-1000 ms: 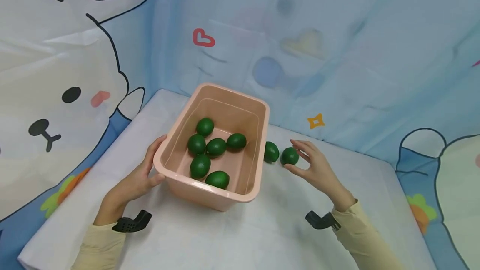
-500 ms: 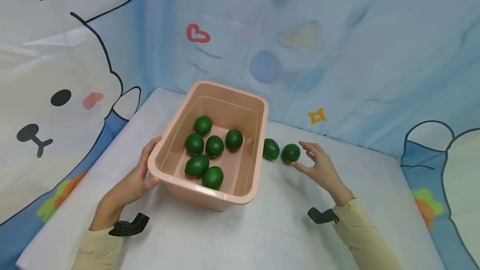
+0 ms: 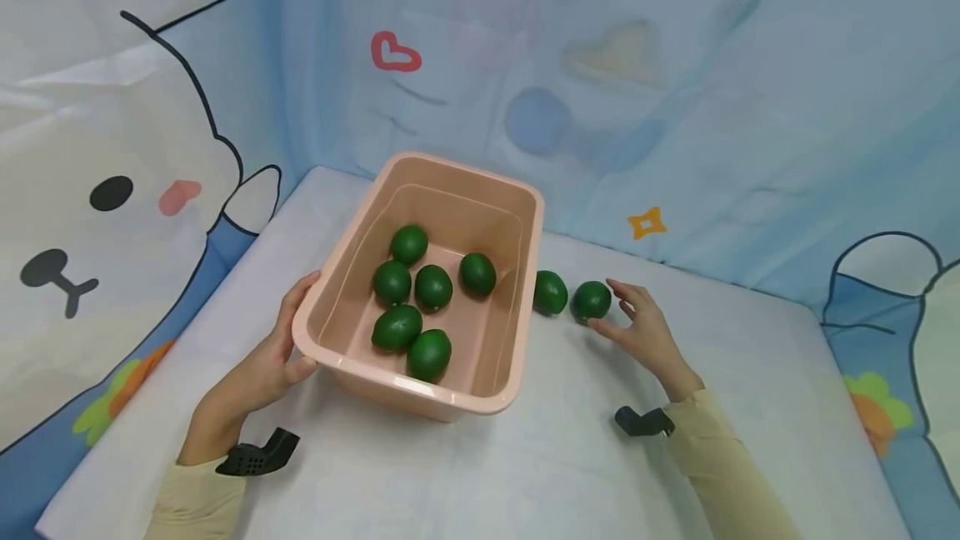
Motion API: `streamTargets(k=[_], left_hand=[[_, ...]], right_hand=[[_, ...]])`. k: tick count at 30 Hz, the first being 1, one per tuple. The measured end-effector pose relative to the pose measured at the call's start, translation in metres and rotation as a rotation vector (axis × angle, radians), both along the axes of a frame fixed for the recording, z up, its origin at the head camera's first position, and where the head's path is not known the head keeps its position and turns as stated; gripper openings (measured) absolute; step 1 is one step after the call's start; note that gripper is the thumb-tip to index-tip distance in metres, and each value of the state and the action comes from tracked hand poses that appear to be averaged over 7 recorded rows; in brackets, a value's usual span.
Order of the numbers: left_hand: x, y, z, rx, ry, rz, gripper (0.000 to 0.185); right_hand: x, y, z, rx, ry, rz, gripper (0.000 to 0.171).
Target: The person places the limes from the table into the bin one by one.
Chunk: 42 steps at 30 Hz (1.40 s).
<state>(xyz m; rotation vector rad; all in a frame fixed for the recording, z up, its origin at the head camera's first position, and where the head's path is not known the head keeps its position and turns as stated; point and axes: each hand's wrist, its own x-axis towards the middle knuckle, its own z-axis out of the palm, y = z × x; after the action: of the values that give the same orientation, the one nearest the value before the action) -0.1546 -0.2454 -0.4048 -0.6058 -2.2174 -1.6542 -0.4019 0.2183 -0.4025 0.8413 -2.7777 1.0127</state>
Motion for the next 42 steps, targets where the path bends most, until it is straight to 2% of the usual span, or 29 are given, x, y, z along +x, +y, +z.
streamTargets(k=[12,23,32,42], left_hand=[[0.000,-0.001,-0.001,-0.003,0.019,-0.014,0.091],[-0.002,-0.004,-0.003,-0.006,0.013,-0.016,0.092],[-0.002,-0.003,-0.003,0.001,0.019,-0.017,0.093],[-0.003,-0.005,-0.002,-0.014,0.015,-0.017,0.094]], right_hand=[[-0.015,-0.009,-0.012,0.007,-0.034,-0.004,0.082],[-0.018,-0.018,-0.013,0.067,-0.057,-0.052,0.082],[-0.020,-0.019,-0.015,0.087,-0.032,-0.077,0.079],[-0.017,-0.018,-0.015,0.101,-0.072,-0.110,0.079]])
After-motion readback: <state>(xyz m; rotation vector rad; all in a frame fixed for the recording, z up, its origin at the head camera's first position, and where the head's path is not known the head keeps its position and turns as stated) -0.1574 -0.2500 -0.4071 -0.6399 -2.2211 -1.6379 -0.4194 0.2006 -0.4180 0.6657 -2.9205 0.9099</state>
